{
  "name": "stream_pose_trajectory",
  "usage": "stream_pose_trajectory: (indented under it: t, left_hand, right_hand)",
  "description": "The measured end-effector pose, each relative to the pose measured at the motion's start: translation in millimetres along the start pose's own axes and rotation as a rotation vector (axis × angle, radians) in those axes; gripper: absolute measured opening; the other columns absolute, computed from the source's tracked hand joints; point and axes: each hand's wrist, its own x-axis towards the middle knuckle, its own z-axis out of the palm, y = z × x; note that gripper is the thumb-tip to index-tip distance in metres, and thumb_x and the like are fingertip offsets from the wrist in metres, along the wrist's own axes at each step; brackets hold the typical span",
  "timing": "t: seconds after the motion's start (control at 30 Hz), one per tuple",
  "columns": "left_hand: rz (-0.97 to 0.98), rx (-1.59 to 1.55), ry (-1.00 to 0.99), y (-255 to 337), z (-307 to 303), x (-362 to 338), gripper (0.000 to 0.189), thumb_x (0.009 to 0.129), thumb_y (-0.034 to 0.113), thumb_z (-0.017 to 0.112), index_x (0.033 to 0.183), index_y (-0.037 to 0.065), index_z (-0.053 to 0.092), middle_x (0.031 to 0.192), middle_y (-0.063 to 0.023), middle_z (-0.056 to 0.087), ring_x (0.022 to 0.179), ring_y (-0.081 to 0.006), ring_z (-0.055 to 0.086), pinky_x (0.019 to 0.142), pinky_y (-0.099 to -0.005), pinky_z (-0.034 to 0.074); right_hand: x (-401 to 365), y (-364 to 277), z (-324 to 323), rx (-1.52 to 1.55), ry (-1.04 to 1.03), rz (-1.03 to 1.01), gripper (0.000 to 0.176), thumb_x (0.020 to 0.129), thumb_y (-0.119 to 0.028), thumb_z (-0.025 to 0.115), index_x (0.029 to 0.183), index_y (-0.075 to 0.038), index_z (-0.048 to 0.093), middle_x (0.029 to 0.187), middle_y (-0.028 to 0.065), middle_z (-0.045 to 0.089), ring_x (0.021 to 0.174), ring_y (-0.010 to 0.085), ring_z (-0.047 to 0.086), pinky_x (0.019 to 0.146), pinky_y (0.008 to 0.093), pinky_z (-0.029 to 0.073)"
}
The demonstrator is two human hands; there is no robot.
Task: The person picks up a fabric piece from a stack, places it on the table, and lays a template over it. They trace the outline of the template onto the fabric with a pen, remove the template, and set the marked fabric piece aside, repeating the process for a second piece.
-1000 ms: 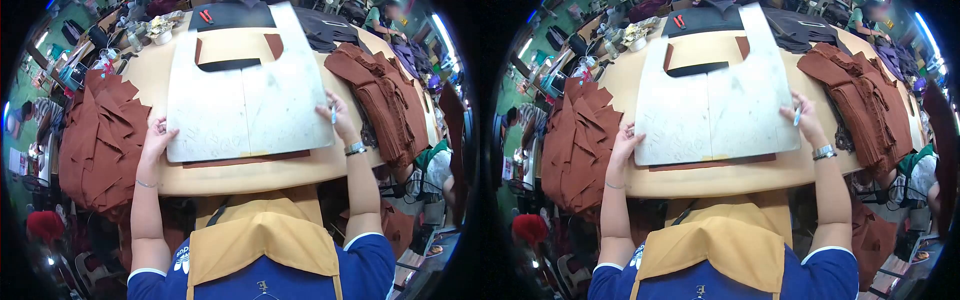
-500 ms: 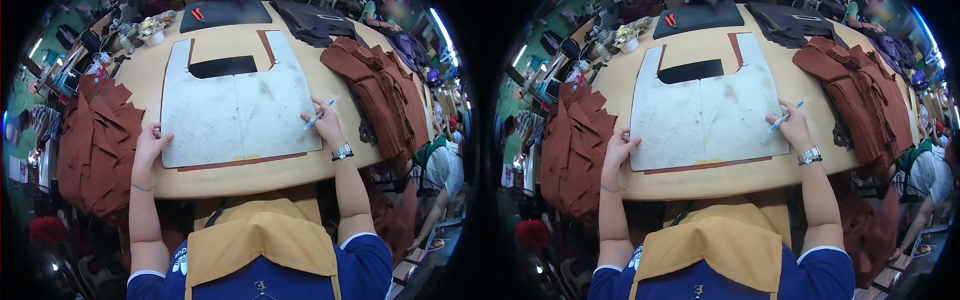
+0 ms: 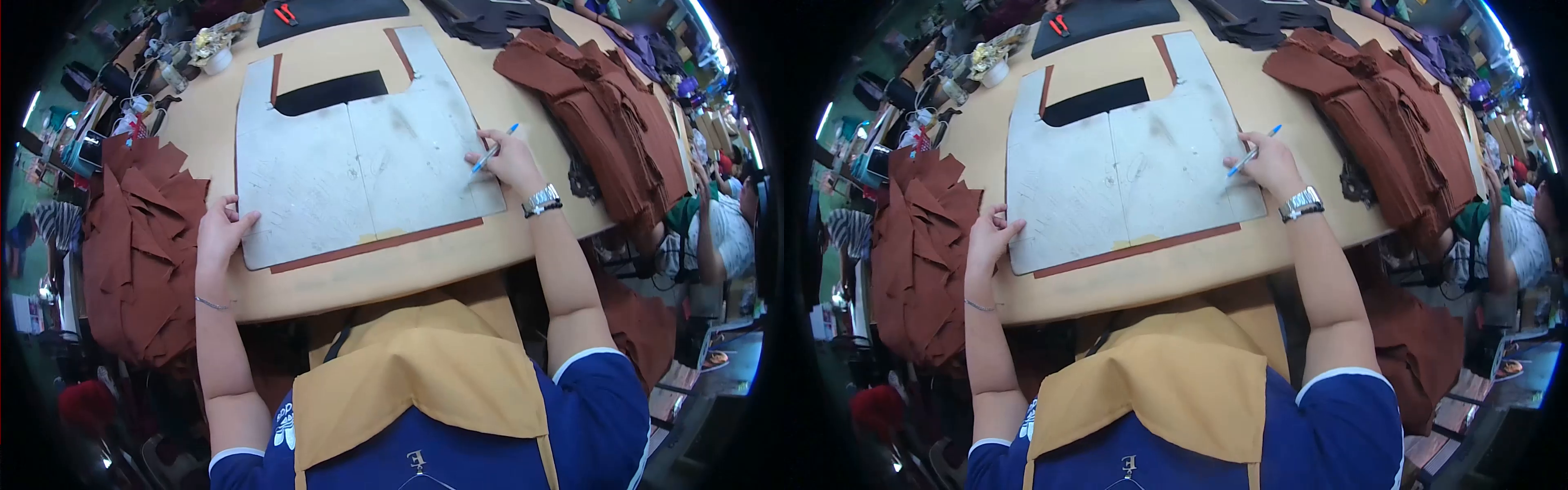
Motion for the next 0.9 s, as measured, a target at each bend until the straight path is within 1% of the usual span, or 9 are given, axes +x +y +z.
stream_pose_trajectory:
  t: [0.07, 0.1, 0.2, 0.37, 0.4, 0.43, 0.5, 0.6, 0.9]
  left_hand:
    - [-0.011, 0.047, -0.017, 4.0, -2.6, -0.6, 0.059, 0.07, 0.032, 0.081, 0.118, 0.002, 0.062, 0.075, -0.0031, 0.063, 0.068, -0.0143, 0.062, 0.063, -0.0307, 0.05]
    - [-0.013, 0.043, -0.02, 2.5, -2.7, 0.6, 0.059, 0.07, 0.031, 0.081, 0.118, 0.002, 0.062, 0.075, -0.003, 0.062, 0.067, -0.014, 0.061, 0.062, -0.0302, 0.05]
    - [-0.005, -0.076, -0.039, -2.6, -1.7, 2.4, 0.054, 0.073, 0.025, 0.08, 0.117, -0.001, 0.062, 0.074, -0.002, 0.061, 0.062, -0.0106, 0.059, 0.057, -0.0269, 0.049]
    - [0.054, -0.341, -0.072, -41.1, 11.4, 21.1, 0.048, 0.077, 0.017, 0.077, 0.116, -0.005, 0.06, 0.071, 0.0001, 0.059, 0.056, -0.0075, 0.055, 0.051, -0.0247, 0.046]
    - [-0.018, -0.472, -0.084, -31.4, 9.8, 14.7, 0.044, 0.078, 0.013, 0.076, 0.115, -0.005, 0.061, 0.068, 0.0006, 0.059, 0.054, -0.0067, 0.054, 0.046, -0.0243, 0.043]
    - [-0.002, -0.49, -0.085, -30.1, 8.9, 12.1, 0.04, 0.078, 0.011, 0.076, 0.113, -0.004, 0.063, 0.068, 0.0004, 0.059, 0.052, -0.0061, 0.054, 0.043, -0.0242, 0.042]
    - [0.042, -0.398, -0.049, -35.3, 8.2, 14.0, 0.042, 0.076, 0.016, 0.079, 0.111, -0.002, 0.065, 0.068, 0.0002, 0.06, 0.053, -0.0084, 0.056, 0.046, -0.0257, 0.045]
    - [0.027, -0.308, -0.001, -33.2, 8.9, 12.6, 0.044, 0.074, 0.021, 0.08, 0.112, 0.001, 0.067, 0.071, 0.0016, 0.061, 0.058, -0.0075, 0.057, 0.055, -0.0251, 0.049]
    - [-0.037, -0.406, -0.023, -32.4, 9.1, 11.3, 0.043, 0.075, 0.018, 0.079, 0.113, 0.002, 0.066, 0.071, 0.0034, 0.059, 0.06, -0.0056, 0.055, 0.055, -0.0234, 0.047]
  right_hand:
    - [7.9, 16.8, 3.0, 0.11, 0.006, -0.009, 0.052, 0.074, -0.026, 0.082, 0.118, -0.004, 0.064, 0.073, 0.0061, 0.065, 0.067, 0.0124, 0.06, 0.065, 0.0307, 0.048]
    - [13.1, 23.2, 7.9, 0.288, -0.002, -0.018, 0.05, 0.077, -0.02, 0.08, 0.12, -0.003, 0.062, 0.075, 0.0046, 0.066, 0.067, 0.0095, 0.06, 0.06, 0.0279, 0.048]
    - [10.7, 37.0, 6.3, 0.572, -0.052, 0.135, 0.05, 0.079, -0.014, 0.078, 0.123, -0.002, 0.058, 0.076, 0.0029, 0.065, 0.065, 0.008, 0.059, 0.055, 0.0245, 0.047]
    - [13.1, 47.8, 13.2, 0.521, 0.001, 0.066, 0.049, 0.079, -0.013, 0.078, 0.122, -0.002, 0.057, 0.076, 0.0014, 0.063, 0.059, 0.0077, 0.056, 0.05, 0.0231, 0.045]
    - [13.5, 49.7, 13.1, 0.526, -0.015, 0.052, 0.048, 0.08, -0.014, 0.078, 0.121, -0.002, 0.057, 0.073, 0.0004, 0.062, 0.057, 0.007, 0.054, 0.048, 0.023, 0.043]
    - [8.8, 40.4, 9.9, 0.446, 0.016, 0.049, 0.047, 0.08, -0.015, 0.078, 0.12, -0.002, 0.058, 0.07, -0.0003, 0.061, 0.055, 0.0064, 0.053, 0.048, 0.0225, 0.042]
    - [8.9, 42.6, 11.3, 0.464, 0.023, 0.004, 0.045, 0.08, -0.016, 0.078, 0.12, -0.003, 0.059, 0.072, 0.0005, 0.063, 0.056, 0.0061, 0.053, 0.048, 0.0205, 0.041]
    - [9.3, 41.6, 13.3, 0.505, 0.009, 0.074, 0.046, 0.081, -0.012, 0.077, 0.121, -0.004, 0.057, 0.077, 0.0003, 0.064, 0.06, 0.0051, 0.056, 0.051, 0.0191, 0.042]
    - [5.6, 36.3, 9.5, 0.56, -0.002, 0.124, 0.046, 0.081, -0.009, 0.076, 0.122, -0.004, 0.055, 0.079, -0.0007, 0.065, 0.061, 0.0041, 0.057, 0.053, 0.0182, 0.044]
